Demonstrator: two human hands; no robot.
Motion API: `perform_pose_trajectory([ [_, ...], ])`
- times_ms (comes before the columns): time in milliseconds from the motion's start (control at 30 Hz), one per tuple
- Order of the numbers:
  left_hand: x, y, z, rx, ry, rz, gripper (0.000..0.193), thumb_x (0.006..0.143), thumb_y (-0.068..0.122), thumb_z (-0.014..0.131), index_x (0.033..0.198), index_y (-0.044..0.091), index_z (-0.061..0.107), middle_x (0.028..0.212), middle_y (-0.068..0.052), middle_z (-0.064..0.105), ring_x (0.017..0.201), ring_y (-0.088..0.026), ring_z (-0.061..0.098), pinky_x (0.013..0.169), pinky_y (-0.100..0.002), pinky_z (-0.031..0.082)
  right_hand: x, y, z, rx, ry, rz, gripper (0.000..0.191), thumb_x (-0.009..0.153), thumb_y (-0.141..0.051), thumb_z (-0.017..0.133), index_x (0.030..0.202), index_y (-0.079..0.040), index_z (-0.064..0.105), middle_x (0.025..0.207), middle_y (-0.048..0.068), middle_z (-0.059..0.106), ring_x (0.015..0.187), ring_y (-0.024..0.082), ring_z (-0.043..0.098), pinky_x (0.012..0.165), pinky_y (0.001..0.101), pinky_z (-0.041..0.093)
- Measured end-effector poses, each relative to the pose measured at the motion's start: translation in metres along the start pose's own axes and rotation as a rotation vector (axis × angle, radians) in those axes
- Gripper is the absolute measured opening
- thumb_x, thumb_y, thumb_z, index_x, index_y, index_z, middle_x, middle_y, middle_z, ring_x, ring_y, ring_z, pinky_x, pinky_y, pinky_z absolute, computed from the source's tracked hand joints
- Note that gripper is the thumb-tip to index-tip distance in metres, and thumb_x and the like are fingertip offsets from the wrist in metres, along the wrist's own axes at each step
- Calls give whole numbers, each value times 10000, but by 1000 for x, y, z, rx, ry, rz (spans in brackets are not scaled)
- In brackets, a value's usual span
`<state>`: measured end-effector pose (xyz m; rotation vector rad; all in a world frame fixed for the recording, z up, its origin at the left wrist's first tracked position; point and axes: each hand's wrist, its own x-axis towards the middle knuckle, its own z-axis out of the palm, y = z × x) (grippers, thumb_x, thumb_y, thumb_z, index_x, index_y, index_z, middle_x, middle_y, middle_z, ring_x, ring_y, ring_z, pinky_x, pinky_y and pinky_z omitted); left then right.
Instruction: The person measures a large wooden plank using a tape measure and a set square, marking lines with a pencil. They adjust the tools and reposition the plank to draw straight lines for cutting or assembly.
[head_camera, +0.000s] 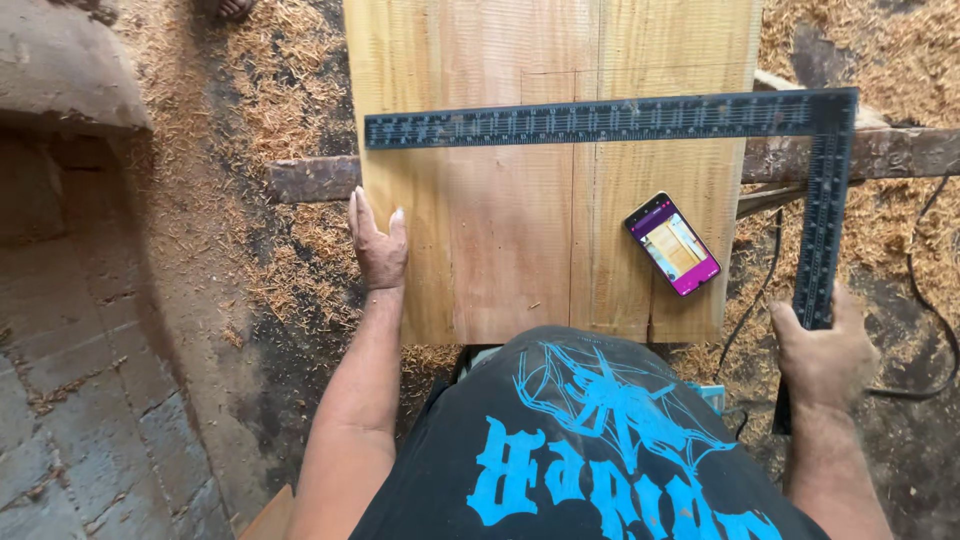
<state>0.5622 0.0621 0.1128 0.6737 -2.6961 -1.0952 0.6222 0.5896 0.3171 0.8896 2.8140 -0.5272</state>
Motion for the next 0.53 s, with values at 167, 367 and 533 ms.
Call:
perform_pose_trajectory([
  [167,-41,4,-13,-14,86,4,784,971,218,717,1604,33,294,1641,-244,320,1521,-387,356,1263,-436,347,-27,38,-10,-48,116,-199,459,954,-415,863,1275,-142,681,999,104,741,905,282,713,831,448,559],
  [367,-97,44,-38,279,1,264,832,994,243,684,1663,98,209,1707,-242,193,1594,-409,175,1316,-497,209,-50,66,-8,117,37,-253,534,943,-420,826,1396,-178,678,1075,106,746,956,293,729,854,440,563],
  [533,-104,88,-47,470,-361,368,922,943,341,708,1651,154,146,1716,-202,85,1587,-375,74,1289,-499,77,-85,68,2,151,-87,-235,593,933,-416,777,1476,-222,641,1040,132,757,927,315,739,858,454,570],
])
